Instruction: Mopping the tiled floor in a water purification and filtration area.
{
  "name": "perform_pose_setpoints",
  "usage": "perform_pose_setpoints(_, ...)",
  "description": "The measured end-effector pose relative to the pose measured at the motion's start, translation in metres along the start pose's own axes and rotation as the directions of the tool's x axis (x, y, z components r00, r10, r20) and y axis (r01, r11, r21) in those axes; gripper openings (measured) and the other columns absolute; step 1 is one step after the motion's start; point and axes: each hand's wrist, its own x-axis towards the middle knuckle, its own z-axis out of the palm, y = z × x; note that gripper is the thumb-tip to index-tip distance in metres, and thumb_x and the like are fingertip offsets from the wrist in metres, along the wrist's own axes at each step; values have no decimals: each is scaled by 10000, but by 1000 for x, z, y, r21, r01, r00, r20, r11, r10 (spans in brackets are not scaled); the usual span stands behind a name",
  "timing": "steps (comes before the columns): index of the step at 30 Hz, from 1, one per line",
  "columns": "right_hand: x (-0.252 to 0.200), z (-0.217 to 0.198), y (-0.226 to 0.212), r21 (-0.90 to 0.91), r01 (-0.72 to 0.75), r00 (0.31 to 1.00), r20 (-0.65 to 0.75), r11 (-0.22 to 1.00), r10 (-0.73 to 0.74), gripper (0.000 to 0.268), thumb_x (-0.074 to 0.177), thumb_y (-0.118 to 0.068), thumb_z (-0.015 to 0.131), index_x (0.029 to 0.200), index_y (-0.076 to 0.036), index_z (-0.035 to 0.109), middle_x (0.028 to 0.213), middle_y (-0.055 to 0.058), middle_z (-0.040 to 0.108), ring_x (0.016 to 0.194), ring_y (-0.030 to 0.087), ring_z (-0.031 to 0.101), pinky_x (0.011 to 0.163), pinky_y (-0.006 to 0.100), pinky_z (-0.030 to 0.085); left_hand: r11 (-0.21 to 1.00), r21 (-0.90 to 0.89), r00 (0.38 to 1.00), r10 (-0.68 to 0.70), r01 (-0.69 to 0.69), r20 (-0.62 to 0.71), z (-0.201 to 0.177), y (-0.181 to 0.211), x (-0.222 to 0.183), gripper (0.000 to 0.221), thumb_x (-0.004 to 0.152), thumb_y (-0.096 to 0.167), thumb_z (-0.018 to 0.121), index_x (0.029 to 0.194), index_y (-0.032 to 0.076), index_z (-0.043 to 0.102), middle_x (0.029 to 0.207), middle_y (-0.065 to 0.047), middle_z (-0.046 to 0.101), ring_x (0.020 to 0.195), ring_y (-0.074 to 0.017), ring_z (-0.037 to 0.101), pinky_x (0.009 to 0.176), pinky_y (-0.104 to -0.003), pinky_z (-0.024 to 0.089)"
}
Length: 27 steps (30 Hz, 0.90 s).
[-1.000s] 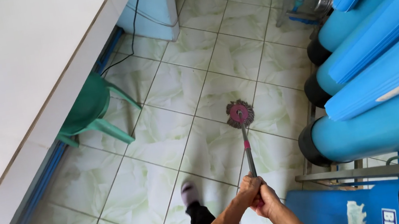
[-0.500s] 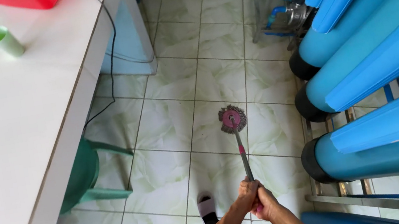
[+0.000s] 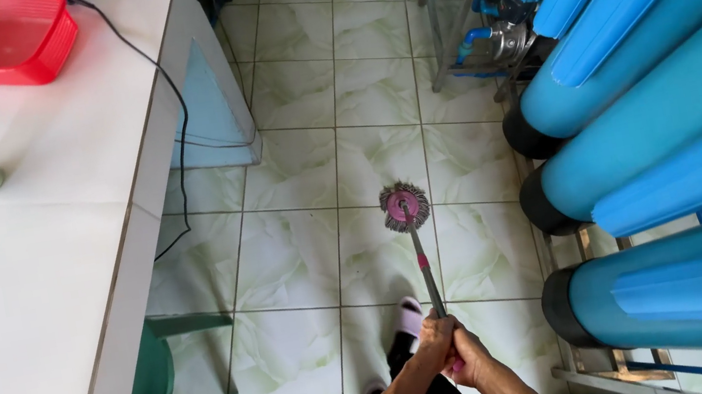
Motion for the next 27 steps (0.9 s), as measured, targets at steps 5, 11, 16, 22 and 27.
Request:
perform_pose_setpoints(5, 18, 31, -45, 14, -9, 1000, -3, 1000, 9, 451, 962, -539, 627, 707, -185, 515, 520, -50, 403, 383, 80, 338, 334, 212, 257, 997, -35, 998, -64, 63, -19, -3, 44, 43, 373, 910, 306, 605, 1241, 133, 618, 993, -183, 730, 789, -301, 729, 642, -428, 619)
perform_pose_setpoints(11, 60, 95, -115, -23, 3, 1000, 13, 1000, -3, 415, 954, -546, 519, 728, -206, 598, 503, -41, 430, 361, 92, 302, 320, 224, 205, 967, 235, 993, 112, -101, -31, -18, 96, 164, 422, 849, 346, 697, 1234, 177, 661, 1060, -203, 734, 911, -329, 700, 747, -402, 569)
perform_pose_setpoints(16, 97, 140, -197, -40, 18, 1000, -9, 999, -19, 406, 962, -523, 583, 716, -201, 552, 543, -29, 491, 383, 103, 364, 336, 232, 242, 961, 249, 990, 133, -120, -39, -24, 167, 217, 377, 842, 350, 700, 1161, 151, 667, 991, -171, 706, 907, -349, 682, 746, -408, 565)
perform_pose_setpoints(22, 100, 184, -262, -81, 5, 998, 63, 997, 0, 338, 953, -369, 733, 724, -217, 536, 547, -76, 454, 396, 70, 352, 340, 209, 231, 981, 103, 986, 159, -162, 39, -33, 257, 222, 326, 881, 312, 617, 1111, 83, 643, 927, -207, 726, 792, -317, 718, 640, -439, 594)
perform_pose_setpoints(27, 120, 223, -314, 42, -10, 1000, 6, 999, 10, 358, 902, -424, 729, 729, -185, 526, 543, -51, 402, 394, 82, 308, 355, 216, 224, 977, 208, 998, 44, -51, 38, -35, 313, 273, 330, 886, 289, 601, 1155, 100, 640, 961, -196, 711, 790, -317, 712, 642, -439, 610)
